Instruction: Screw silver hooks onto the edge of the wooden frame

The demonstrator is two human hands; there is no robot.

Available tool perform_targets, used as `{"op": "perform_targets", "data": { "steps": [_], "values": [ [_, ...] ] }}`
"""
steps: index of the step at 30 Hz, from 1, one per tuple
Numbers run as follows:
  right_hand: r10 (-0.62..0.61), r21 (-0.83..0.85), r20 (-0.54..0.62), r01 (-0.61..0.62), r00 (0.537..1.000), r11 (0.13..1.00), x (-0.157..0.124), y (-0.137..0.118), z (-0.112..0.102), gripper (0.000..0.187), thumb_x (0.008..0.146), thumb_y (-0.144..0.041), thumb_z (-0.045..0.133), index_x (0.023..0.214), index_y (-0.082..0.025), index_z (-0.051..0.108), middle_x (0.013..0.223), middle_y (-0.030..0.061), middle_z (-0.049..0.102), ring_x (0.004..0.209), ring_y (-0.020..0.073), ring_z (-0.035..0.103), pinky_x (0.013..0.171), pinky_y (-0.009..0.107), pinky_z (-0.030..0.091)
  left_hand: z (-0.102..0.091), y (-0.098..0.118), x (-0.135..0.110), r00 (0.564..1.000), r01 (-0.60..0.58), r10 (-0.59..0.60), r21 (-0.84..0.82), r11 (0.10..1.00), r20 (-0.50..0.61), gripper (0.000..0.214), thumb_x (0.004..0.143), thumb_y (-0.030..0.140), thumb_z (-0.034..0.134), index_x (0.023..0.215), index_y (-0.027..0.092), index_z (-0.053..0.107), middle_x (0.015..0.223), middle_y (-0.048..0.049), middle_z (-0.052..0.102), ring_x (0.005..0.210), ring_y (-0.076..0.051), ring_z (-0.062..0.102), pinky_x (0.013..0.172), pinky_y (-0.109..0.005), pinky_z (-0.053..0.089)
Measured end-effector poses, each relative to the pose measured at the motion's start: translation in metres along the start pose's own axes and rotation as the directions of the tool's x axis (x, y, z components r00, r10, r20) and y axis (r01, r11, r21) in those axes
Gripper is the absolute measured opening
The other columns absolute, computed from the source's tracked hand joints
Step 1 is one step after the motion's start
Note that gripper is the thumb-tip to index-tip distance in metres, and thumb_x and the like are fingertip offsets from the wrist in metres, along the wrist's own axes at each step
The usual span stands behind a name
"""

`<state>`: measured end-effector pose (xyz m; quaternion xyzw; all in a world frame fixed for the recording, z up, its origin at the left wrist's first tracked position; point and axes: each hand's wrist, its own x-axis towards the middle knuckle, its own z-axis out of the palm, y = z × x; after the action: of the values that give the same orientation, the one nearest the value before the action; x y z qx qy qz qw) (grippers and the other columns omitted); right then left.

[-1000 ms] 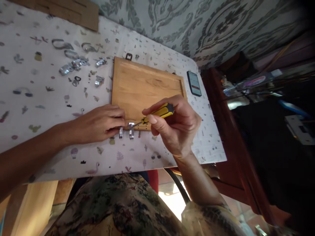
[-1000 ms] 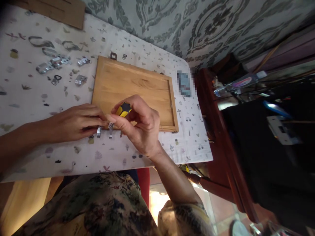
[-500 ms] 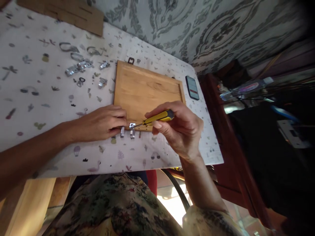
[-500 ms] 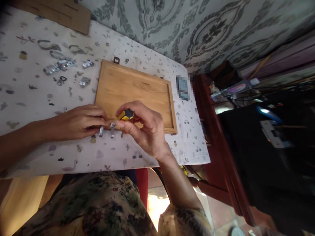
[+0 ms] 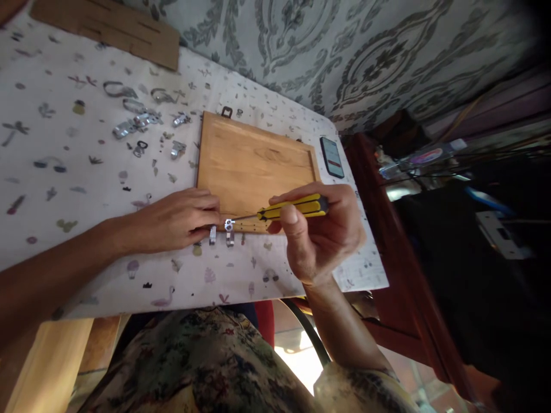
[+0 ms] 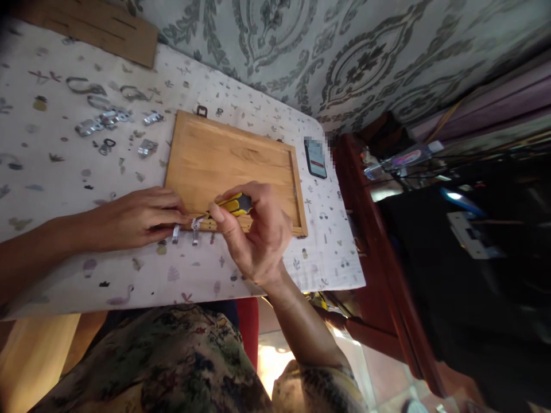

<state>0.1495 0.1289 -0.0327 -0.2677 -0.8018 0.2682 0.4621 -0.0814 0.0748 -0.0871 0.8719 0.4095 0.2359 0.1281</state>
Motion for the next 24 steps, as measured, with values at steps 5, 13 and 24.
{"op": "perform_targets", "data": {
  "steps": [5, 13, 24],
  "values": [
    [0.049, 0.024, 0.001, -0.049, 0.999, 0.998, -0.002, 0.006, 0.007, 0.008, 0.095, -0.033, 0.067, 0.099, -0.029, 0.062, 0.086, 0.0011, 0.069, 0.063, 0.0163, 0.064, 0.055, 0.034, 0.055, -0.002, 0.001, 0.000, 0.999, 0.025, -0.025, -0.004, 1.000, 0.024, 0.022, 0.097, 0.014, 0.051, 0.107, 0.020, 0.070, 0.102, -0.0073, 0.068, 0.092, -0.021, 0.062, 0.081, -0.034, 0.048],
    [0.064, 0.037, -0.006, -0.064, 0.998, 0.997, -0.002, 0.006, 0.007, 0.014, 0.095, -0.036, 0.067, 0.097, -0.024, 0.061, 0.083, -0.0011, 0.067, 0.063, 0.0121, 0.063, 0.053, 0.027, 0.053, 0.000, 0.000, 0.000, 0.999, 0.026, -0.026, 0.007, 1.000, 0.021, 0.020, 0.096, 0.014, 0.053, 0.105, 0.019, 0.071, 0.099, -0.0069, 0.067, 0.091, -0.022, 0.061, 0.079, -0.034, 0.047],
    [-0.089, -0.003, 0.090, 0.089, 0.992, 0.996, 0.015, 0.003, 0.015, 0.021, 0.088, -0.026, 0.076, 0.083, -0.022, 0.056, 0.073, -0.0042, 0.057, 0.060, 0.0101, 0.054, 0.055, 0.025, 0.046, 0.002, 0.000, -0.001, 1.000, 0.016, -0.016, 0.005, 1.000, -0.007, 0.019, 0.096, 0.013, 0.054, 0.104, 0.021, 0.070, 0.098, -0.0057, 0.066, 0.091, -0.021, 0.061, 0.081, -0.034, 0.048]
  ]
}}
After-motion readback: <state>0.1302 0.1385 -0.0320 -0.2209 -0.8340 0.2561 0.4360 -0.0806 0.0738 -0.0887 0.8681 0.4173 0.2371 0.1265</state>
